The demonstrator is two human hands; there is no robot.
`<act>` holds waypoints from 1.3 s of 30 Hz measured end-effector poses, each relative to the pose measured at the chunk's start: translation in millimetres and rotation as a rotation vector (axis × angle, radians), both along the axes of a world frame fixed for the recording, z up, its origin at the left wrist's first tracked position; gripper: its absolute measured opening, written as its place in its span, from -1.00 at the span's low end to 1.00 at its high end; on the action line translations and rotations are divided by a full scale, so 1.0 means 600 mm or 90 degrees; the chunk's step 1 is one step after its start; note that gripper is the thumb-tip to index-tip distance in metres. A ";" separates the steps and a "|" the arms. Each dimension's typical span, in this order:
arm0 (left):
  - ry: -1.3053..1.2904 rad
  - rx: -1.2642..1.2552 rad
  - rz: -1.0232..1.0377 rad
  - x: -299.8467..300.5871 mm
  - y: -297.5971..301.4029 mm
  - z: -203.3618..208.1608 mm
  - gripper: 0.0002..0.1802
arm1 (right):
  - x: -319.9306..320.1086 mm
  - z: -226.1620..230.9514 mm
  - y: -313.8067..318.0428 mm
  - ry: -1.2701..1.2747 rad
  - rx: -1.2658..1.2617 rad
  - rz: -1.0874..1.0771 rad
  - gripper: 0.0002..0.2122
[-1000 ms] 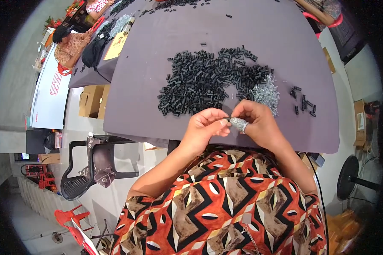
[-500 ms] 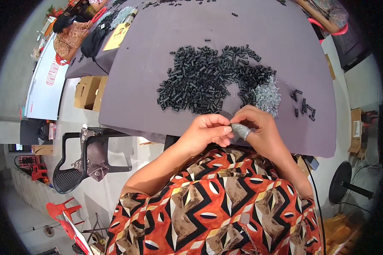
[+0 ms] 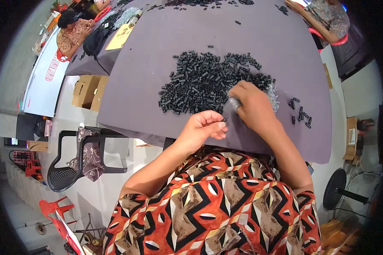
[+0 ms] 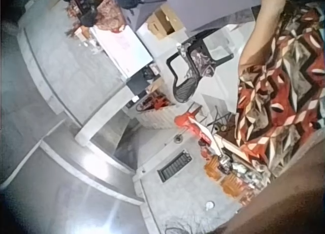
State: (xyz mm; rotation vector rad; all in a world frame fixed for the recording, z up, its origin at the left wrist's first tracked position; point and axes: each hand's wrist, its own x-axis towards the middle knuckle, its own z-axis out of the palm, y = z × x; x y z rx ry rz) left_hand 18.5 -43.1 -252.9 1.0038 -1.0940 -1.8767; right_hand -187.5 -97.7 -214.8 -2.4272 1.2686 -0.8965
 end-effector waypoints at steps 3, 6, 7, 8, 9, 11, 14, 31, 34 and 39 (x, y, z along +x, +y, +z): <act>0.024 -0.008 -0.008 -0.001 -0.002 0.001 -0.85 | 0.024 -0.020 -0.015 0.121 -0.030 -0.014 -0.85; 0.030 -0.015 -0.007 -0.001 -0.004 0.003 -0.85 | 0.038 -0.019 -0.022 0.169 -0.052 -0.018 -0.85; 0.031 -0.018 -0.007 0.000 -0.001 0.002 -0.86 | 0.043 -0.019 -0.022 0.170 -0.044 -0.016 -0.85; 0.033 -0.019 -0.005 -0.001 -0.002 0.002 -0.86 | 0.044 -0.017 -0.025 0.171 -0.038 -0.019 -0.86; 0.032 -0.022 -0.007 -0.001 -0.003 0.002 -0.86 | 0.045 -0.019 -0.027 0.173 -0.038 -0.018 -0.86; 0.031 -0.026 -0.007 -0.001 -0.003 0.000 -0.85 | 0.044 -0.027 -0.032 0.159 -0.008 -0.011 -0.71; 0.031 -0.025 -0.011 0.001 -0.003 -0.004 -0.85 | 0.032 -0.018 -0.020 0.141 -0.006 -0.036 -0.81; 0.018 0.009 -0.046 -0.030 -0.002 0.021 -0.82 | -0.042 -0.033 0.061 -0.549 0.552 0.140 -0.80; 0.014 0.009 -0.053 -0.032 -0.001 0.021 -0.83 | -0.047 -0.040 0.058 -0.550 0.570 0.162 -0.78; -0.006 0.009 -0.066 -0.028 0.001 0.019 -0.83 | -0.049 -0.030 0.057 -0.499 0.628 0.172 -0.78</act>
